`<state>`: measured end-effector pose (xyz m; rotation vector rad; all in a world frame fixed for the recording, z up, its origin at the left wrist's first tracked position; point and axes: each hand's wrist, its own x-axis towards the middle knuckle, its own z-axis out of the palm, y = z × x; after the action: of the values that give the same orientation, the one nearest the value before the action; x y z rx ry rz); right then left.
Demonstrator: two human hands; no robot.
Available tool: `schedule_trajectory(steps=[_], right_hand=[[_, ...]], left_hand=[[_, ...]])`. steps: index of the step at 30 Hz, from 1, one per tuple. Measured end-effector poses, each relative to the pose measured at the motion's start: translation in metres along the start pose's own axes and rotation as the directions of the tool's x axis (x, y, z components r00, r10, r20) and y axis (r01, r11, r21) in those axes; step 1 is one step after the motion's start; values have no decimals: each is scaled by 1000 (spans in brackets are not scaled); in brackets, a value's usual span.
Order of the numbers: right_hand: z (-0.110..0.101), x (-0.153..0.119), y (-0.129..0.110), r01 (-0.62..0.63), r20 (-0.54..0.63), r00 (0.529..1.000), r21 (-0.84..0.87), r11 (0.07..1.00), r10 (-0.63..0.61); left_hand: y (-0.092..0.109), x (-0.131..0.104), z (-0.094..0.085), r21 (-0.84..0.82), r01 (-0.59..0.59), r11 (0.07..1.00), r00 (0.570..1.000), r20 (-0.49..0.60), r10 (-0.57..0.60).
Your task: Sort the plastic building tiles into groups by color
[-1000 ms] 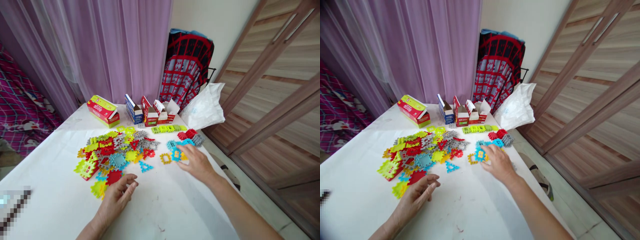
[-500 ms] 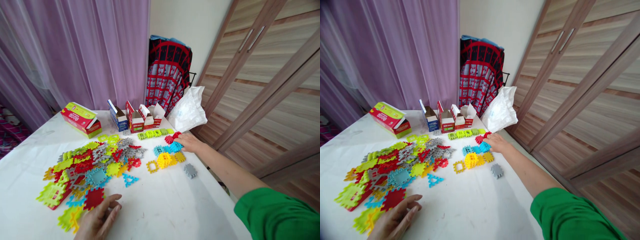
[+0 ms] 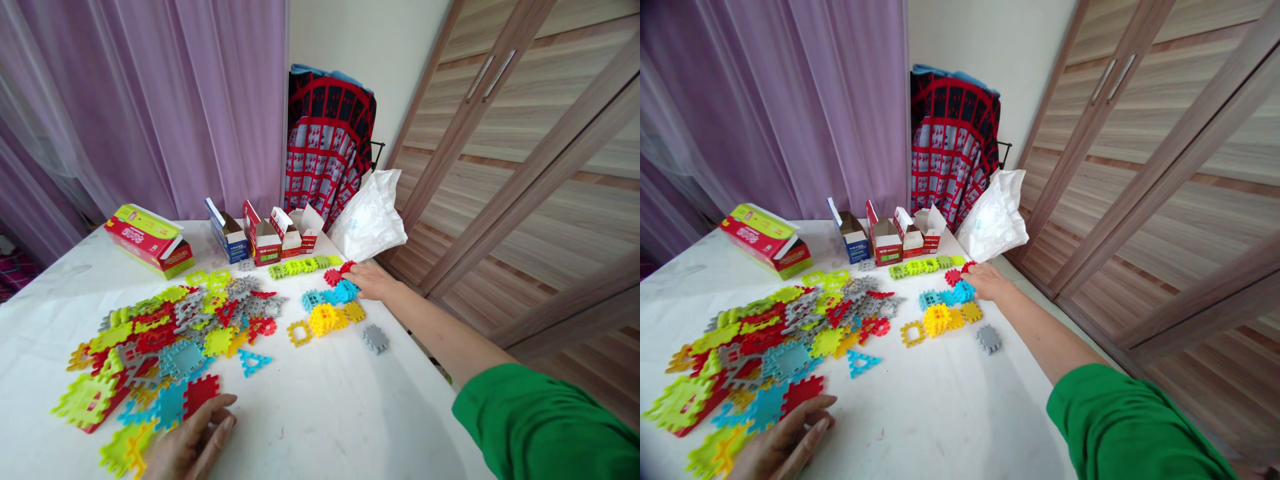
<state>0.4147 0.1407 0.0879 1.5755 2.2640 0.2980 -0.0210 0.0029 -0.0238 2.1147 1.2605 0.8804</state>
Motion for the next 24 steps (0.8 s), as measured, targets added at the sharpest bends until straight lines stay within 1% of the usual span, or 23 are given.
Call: schedule_trajectory(steps=[5, 8, 13, 18, 21, 24], right_hand=[[-2, -10, -3, -45, -60, 997, 39, 998, 48], [0, -13, -7, -48, -66, 996, 79, 996, 53], [2, -3, -14, 27, -34, 999, 92, 995, -24], [-2, 9, -19, 74, 8, 997, 64, 995, -74], [-3, 11, -24, 75, 9, 997, 39, 996, -76], [0, 11, -28, 47, -15, 999, 21, 999, -46]], left_hand=[[2, 1, 2, -41, 14, 999, 1000, 25, -13], [1, 2, 3, -45, 28, 999, 999, 39, -26], [0, 2, 4, -34, 24, 999, 999, 27, -23], [-2, 2, 5, -29, 7, 1000, 1000, 10, -6], [-4, 1, 5, -32, 29, 999, 999, 46, -28], [-4, 0, 4, -38, 53, 998, 995, 83, -50]])
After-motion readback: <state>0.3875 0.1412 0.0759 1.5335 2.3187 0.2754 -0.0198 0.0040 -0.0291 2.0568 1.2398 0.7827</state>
